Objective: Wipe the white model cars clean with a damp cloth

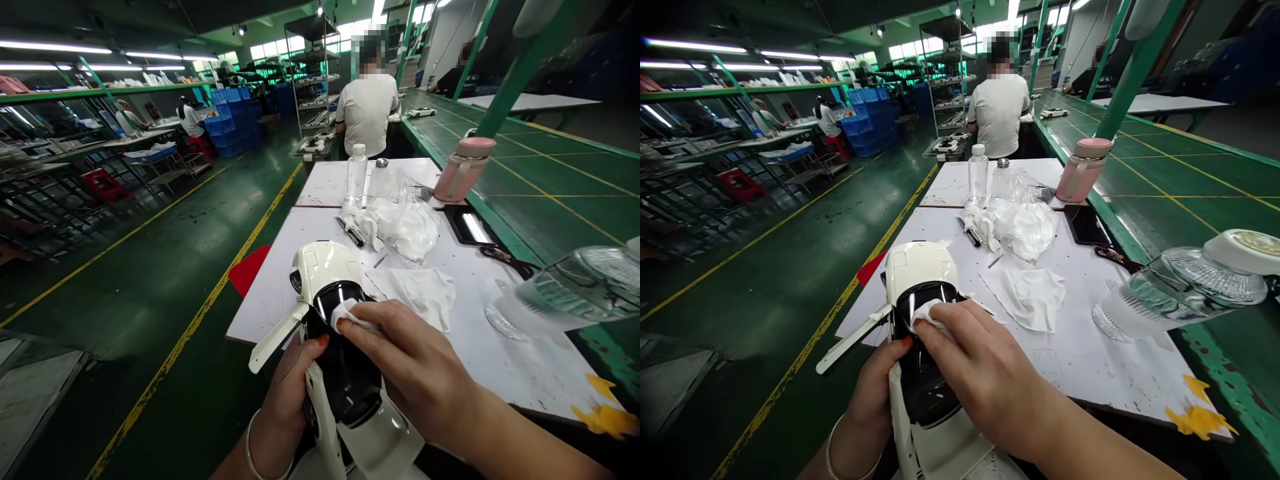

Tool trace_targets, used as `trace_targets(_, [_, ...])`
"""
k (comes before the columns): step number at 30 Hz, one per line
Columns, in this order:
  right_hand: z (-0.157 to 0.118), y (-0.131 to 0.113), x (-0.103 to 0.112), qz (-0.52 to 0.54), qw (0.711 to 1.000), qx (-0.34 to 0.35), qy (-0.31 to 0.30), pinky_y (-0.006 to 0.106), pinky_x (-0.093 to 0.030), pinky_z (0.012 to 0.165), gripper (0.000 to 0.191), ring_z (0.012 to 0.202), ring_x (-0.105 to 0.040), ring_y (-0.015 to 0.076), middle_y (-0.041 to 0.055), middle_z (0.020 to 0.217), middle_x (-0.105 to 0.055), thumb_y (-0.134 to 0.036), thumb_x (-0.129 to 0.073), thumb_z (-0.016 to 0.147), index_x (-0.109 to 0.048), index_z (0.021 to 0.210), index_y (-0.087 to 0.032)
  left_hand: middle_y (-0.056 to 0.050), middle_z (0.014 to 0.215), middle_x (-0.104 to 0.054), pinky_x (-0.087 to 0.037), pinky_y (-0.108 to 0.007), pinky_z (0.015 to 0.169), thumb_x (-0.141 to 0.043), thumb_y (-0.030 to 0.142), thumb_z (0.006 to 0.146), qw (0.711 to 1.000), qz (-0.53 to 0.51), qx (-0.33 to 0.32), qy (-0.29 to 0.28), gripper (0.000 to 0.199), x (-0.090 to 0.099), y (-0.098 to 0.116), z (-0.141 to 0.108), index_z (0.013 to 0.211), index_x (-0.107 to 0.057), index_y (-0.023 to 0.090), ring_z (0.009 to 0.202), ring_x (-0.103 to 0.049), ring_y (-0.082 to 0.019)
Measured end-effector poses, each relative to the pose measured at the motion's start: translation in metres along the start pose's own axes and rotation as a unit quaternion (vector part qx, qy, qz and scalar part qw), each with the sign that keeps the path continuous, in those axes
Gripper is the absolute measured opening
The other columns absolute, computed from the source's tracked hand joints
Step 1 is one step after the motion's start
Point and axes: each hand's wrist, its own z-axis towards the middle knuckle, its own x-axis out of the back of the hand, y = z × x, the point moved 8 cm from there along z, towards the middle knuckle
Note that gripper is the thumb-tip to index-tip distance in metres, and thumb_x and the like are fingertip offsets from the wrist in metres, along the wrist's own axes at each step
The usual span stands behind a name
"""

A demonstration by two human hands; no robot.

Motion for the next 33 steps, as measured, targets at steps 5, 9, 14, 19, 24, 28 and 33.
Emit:
trace_targets(5, [-0.006, 0.007, 0.001, -0.04, 0.998, -0.039, 0.016, 0.036, -0.058, 0.083, 0.037, 0.101, -0.06, 0.022, 0.0152, 0.116, -0.064, -0.003, -0.049, 0.093, -0.06, 0.128, -0.011, -0.002, 0.086, -0.077, -0.051, -0.033, 0.091, -0.076, 0.029, 0.081, 1.0, -0.018, 0.024, 0.005, 0.013, 0.005, -0.009, -0.001, 0.087, -0.078, 0.018, 0.089, -0.069, -0.022])
trace_targets(9, [-0.003, -0.01, -0.001, -0.025, 1.0, 0.006, 0.001, 0.036, -0.057, 0.083, 0.036, 0.102, -0.06, 0.0236, 0.0187, 0.117, -0.063, -0.003, -0.047, 0.094, -0.059, 0.128, -0.005, 0.0, 0.079, -0.075, -0.052, -0.027, 0.078, -0.082, 0.028, 0.075, 1.0, -0.012, -0.004, 0.014, 0.012, 0.004, -0.004, -0.002, 0.075, -0.076, 0.018, 0.075, -0.067, -0.017])
trace_targets(14, [-0.006, -0.002, 0.003, -0.052, 0.998, -0.026, 0.027, 0.036, -0.056, 0.08, 0.038, 0.098, -0.06, 0.0227, 0.0162, 0.113, -0.064, 0.001, -0.047, 0.091, -0.062, 0.125, -0.009, -0.002, 0.1, -0.078, -0.052, -0.031, 0.092, -0.076, 0.027, 0.082, 0.999, -0.033, 0.0, -0.002, 0.017, 0.006, -0.009, -0.003, 0.098, -0.078, 0.021, 0.097, -0.07, -0.022])
trace_targets(19, [-0.003, -0.012, -0.001, -0.03, 1.0, 0.005, 0.007, 0.038, -0.054, 0.084, 0.036, 0.103, -0.06, 0.0248, 0.0182, 0.118, -0.063, -0.007, -0.046, 0.096, -0.061, 0.128, -0.006, 0.0, 0.088, -0.078, -0.046, -0.029, 0.103, -0.083, 0.023, 0.074, 0.999, -0.011, -0.021, 0.033, 0.01, 0.007, -0.004, -0.004, 0.082, -0.079, 0.019, 0.099, -0.071, -0.022])
trace_targets(24, [0.001, -0.013, 0.0, -0.038, 0.999, 0.01, 0.023, 0.037, -0.053, 0.082, 0.033, 0.1, -0.059, 0.0233, 0.0166, 0.117, -0.064, -0.008, -0.047, 0.097, -0.064, 0.125, -0.006, 0.0, 0.099, -0.079, -0.048, -0.025, 0.102, -0.085, 0.023, 0.072, 0.997, -0.005, -0.038, 0.066, 0.022, 0.004, -0.001, -0.008, 0.093, -0.08, 0.021, 0.106, -0.07, -0.021])
trace_targets(28, [-0.003, -0.005, 0.003, -0.073, 0.996, -0.035, 0.046, 0.034, -0.053, 0.077, 0.032, 0.095, -0.058, 0.0215, 0.0162, 0.113, -0.063, -0.005, -0.05, 0.095, -0.066, 0.122, -0.006, -0.001, 0.103, -0.079, -0.051, -0.032, 0.103, -0.084, 0.023, 0.072, 0.998, -0.034, -0.014, 0.055, 0.028, 0.008, -0.01, -0.009, 0.1, -0.08, 0.021, 0.104, -0.072, -0.024])
trace_targets(33, [-0.001, -0.021, 0.0, -0.037, 0.999, 0.013, 0.032, 0.037, -0.052, 0.086, 0.033, 0.103, -0.058, 0.0246, 0.0199, 0.118, -0.06, -0.005, -0.046, 0.095, -0.063, 0.123, 0.001, -0.003, 0.106, -0.079, -0.047, -0.03, 0.108, -0.083, 0.021, 0.073, 0.998, -0.01, -0.02, 0.062, 0.024, 0.009, -0.009, -0.008, 0.096, -0.08, 0.019, 0.112, -0.069, -0.025])
